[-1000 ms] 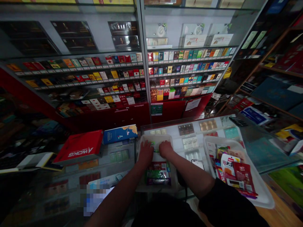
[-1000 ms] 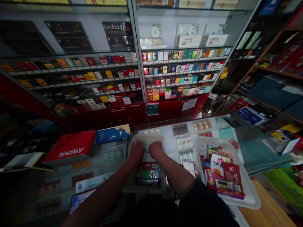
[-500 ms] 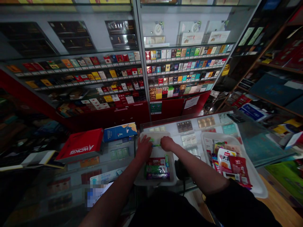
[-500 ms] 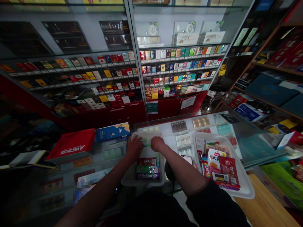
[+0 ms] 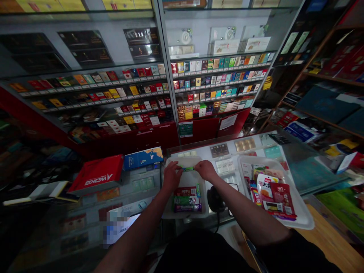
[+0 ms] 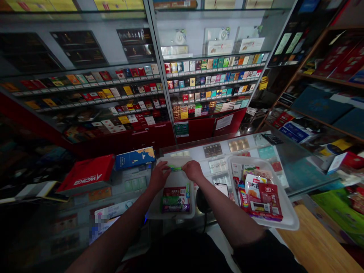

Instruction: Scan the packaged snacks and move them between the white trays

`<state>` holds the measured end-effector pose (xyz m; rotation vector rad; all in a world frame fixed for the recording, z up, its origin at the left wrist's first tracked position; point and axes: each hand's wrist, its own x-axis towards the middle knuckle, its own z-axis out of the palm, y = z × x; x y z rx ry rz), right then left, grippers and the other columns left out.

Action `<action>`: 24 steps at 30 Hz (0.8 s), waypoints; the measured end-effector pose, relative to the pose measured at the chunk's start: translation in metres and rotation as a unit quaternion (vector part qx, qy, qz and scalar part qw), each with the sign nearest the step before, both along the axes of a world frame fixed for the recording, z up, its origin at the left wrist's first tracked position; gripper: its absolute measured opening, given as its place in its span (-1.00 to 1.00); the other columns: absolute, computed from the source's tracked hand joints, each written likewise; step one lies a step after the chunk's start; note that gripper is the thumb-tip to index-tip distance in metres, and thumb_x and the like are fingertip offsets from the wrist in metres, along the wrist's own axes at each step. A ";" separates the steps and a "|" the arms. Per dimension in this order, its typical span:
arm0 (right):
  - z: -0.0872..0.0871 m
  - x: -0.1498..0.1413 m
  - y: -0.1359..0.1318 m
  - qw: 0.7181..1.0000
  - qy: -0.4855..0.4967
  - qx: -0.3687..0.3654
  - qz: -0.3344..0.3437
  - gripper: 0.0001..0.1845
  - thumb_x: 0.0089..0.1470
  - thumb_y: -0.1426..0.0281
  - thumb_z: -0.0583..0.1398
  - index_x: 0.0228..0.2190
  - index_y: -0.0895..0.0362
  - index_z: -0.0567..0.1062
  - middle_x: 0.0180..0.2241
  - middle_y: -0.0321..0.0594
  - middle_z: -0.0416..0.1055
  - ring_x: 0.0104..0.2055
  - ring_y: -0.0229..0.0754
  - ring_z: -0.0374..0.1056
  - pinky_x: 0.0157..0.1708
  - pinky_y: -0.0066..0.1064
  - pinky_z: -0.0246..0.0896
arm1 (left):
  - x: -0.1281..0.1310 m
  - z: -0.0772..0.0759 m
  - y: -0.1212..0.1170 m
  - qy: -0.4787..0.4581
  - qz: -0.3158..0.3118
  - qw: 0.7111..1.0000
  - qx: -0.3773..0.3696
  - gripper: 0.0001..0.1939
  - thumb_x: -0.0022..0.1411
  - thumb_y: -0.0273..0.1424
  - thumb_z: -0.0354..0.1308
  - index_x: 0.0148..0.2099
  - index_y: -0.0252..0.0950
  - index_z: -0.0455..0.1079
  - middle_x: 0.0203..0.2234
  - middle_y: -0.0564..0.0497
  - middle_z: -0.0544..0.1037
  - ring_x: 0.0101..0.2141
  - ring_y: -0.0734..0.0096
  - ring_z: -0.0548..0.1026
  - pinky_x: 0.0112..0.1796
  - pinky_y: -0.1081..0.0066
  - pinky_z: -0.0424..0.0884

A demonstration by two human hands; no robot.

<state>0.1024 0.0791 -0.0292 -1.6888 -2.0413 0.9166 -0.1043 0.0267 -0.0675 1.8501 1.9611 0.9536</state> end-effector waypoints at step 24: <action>0.008 0.082 -0.011 0.964 0.231 -0.083 -0.101 -0.64 -0.08 0.13 0.21 -0.67 0.12 0.37 -0.67 -0.41 0.10 -0.54 -0.30 0.04 -0.50 -0.40 -0.10 | 0.076 0.053 -0.021 0.219 -0.119 0.961 0.121 -0.74 0.36 -0.39 0.15 0.06 -0.08 0.49 0.18 -0.03 0.51 0.33 0.04 0.24 0.36 -0.25 -0.19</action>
